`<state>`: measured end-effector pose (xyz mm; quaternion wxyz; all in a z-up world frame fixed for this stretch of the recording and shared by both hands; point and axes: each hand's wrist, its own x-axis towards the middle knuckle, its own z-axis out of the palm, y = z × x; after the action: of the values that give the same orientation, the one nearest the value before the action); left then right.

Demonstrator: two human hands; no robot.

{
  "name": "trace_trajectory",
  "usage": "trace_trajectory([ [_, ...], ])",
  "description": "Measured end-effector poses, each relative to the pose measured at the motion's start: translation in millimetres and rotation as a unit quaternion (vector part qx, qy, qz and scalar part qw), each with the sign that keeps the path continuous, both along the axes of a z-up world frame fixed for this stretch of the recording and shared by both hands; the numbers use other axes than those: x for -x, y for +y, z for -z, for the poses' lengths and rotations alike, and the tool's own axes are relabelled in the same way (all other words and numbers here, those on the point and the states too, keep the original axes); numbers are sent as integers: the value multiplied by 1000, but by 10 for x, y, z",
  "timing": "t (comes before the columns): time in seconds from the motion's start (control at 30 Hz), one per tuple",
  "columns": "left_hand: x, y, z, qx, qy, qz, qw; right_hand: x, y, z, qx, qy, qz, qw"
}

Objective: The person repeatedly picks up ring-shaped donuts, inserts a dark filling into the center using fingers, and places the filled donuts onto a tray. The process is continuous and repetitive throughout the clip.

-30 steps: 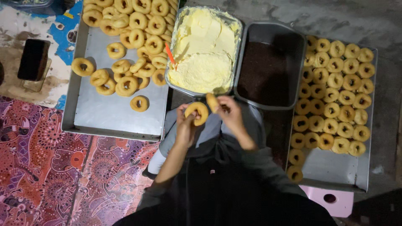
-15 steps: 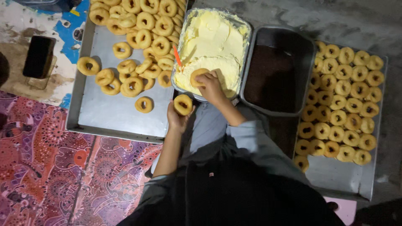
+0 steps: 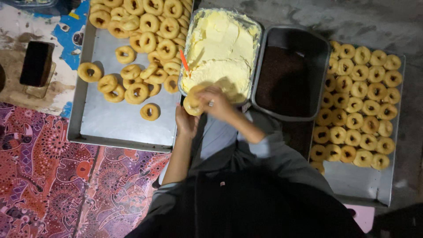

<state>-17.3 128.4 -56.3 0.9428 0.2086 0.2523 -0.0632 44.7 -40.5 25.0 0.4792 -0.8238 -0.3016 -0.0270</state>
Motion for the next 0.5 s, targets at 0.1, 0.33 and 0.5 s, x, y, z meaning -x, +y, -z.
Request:
trace_trajectory([
  [0.1, -30, -57, 85, -21, -35, -25, 999, 101, 13, 25, 53, -105, -20, 993],
  [0.33, 61, -166, 236, -6, -51, -36, 998, -168, -227, -55, 137, -66, 123, 981],
  [0.5, 3, -405, 61, 2, -94, 9, 996, 371, -481, -184, 23, -90, -9, 996],
])
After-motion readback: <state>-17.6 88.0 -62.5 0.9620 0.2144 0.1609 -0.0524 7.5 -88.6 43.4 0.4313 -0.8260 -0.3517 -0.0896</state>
